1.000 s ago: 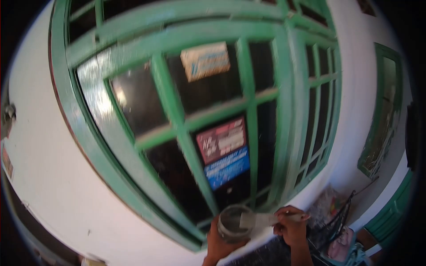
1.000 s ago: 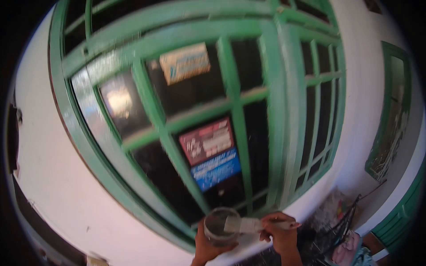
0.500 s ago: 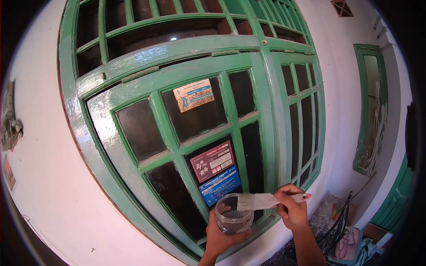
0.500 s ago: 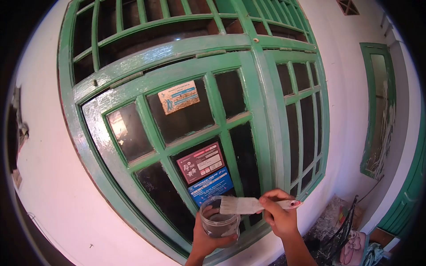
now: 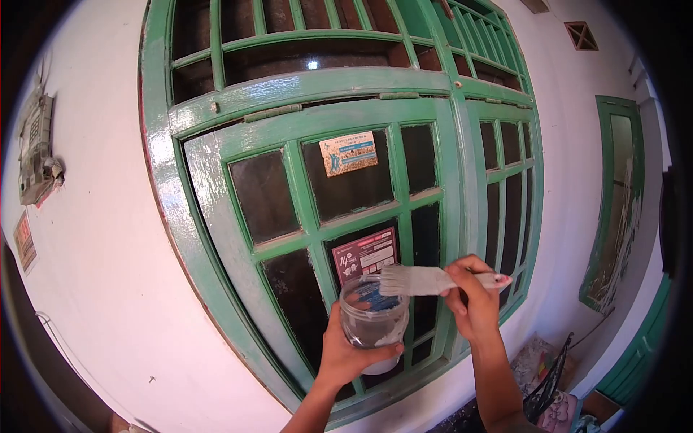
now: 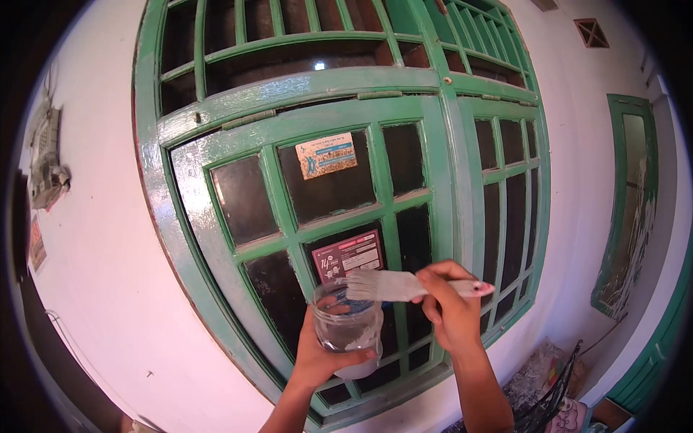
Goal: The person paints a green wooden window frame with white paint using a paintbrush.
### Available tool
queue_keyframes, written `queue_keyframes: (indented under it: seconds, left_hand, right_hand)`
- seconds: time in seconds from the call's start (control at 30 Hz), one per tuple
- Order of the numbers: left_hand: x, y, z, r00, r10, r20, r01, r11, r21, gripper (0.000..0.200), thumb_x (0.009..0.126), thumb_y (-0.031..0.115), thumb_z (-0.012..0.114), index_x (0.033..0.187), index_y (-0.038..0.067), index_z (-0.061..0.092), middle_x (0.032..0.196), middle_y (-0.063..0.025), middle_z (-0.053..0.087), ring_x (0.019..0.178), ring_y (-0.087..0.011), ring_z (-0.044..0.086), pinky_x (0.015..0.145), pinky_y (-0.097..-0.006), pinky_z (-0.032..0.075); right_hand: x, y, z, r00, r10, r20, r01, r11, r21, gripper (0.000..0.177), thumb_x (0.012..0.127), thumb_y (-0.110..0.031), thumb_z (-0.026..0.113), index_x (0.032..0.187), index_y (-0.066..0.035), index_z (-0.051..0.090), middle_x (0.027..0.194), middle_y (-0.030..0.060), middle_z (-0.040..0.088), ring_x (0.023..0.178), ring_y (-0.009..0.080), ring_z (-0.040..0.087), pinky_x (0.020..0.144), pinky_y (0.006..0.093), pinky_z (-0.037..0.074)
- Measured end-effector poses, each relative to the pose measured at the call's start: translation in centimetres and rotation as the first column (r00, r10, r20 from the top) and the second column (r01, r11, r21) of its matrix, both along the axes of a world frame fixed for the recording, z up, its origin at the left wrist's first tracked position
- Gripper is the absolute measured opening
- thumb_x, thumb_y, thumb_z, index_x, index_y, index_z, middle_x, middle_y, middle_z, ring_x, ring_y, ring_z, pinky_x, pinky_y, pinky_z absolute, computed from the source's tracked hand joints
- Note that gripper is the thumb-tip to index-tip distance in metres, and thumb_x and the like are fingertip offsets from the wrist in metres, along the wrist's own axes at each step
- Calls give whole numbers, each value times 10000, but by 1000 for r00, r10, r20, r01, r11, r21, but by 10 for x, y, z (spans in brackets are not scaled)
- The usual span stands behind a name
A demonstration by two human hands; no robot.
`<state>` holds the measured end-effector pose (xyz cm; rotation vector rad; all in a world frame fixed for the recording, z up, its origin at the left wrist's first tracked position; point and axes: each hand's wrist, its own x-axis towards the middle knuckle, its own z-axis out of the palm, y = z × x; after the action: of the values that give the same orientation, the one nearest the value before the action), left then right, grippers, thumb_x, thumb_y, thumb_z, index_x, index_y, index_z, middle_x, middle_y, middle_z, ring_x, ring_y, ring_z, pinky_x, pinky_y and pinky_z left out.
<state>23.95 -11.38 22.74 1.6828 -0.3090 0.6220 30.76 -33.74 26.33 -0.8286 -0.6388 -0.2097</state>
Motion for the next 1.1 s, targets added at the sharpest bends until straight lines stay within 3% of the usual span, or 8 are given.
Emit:
queue_keyframes:
  seconds: [0.1,0.27,0.4,0.47,0.7,0.8,1.0,1.1]
  left_hand:
    - [-1,6,24,991,-123,48,129,981,-147,1017,547,114,1011,1373,40,423,1267,-110,606,1178,-238,615,1040,-387,498]
    - [-20,37,83,990,46,134,-46,999,1,953,560,127,1001,1330,4,454,1241,-119,607,1176,-230,598,1046,-380,477]
    - [-35,64,126,985,122,124,-120,993,-18,968,567,44,967,1400,40,475,1266,-123,569,1206,-264,573,1020,-395,489]
    - [-49,72,146,974,190,124,-191,982,-6,915,591,101,964,1377,25,501,1240,-134,602,1169,-264,598,1010,-393,491]
    - [-84,88,171,953,262,153,-271,962,39,888,590,171,977,1308,-32,496,1201,-169,660,1101,-254,656,965,-377,533]
    - [-91,96,165,944,294,149,-304,952,45,922,580,186,976,1330,-35,489,1217,-176,654,1124,-266,645,983,-395,523]
    - [-94,109,154,958,268,98,-274,961,48,969,554,196,975,1357,-27,482,1240,-185,612,1128,-288,634,986,-408,514]
    - [-92,111,151,968,232,100,-234,972,18,987,540,189,978,1369,-12,481,1242,-181,600,1126,-287,629,985,-407,513]
  right_hand:
    - [11,11,37,998,7,62,1,991,-131,104,934,-114,733,954,-22,687,794,140,698,488,59,511,390,203,289]
    - [24,55,112,972,74,222,-57,995,-82,140,929,-162,753,956,-41,687,781,106,693,474,44,481,397,204,297]
    - [19,90,164,945,66,321,-63,998,-18,164,929,-190,754,981,-52,682,769,79,682,469,42,470,414,200,292]
    - [15,110,183,929,54,367,-65,998,18,167,924,-192,761,976,-52,687,772,78,687,473,42,475,420,202,294]
    - [10,171,203,820,-185,541,111,980,167,186,915,-167,782,1015,-34,700,803,92,707,505,48,512,428,206,323]
    - [21,167,195,857,-217,467,89,956,280,176,911,-153,786,966,-5,707,804,104,723,510,70,537,454,225,372]
    - [47,112,194,897,-388,213,278,868,411,205,911,-168,787,1002,-20,679,767,96,703,488,66,504,443,223,347]
    - [52,107,195,875,-411,256,295,872,391,211,909,-165,790,999,-15,673,770,101,701,495,64,510,452,222,349]
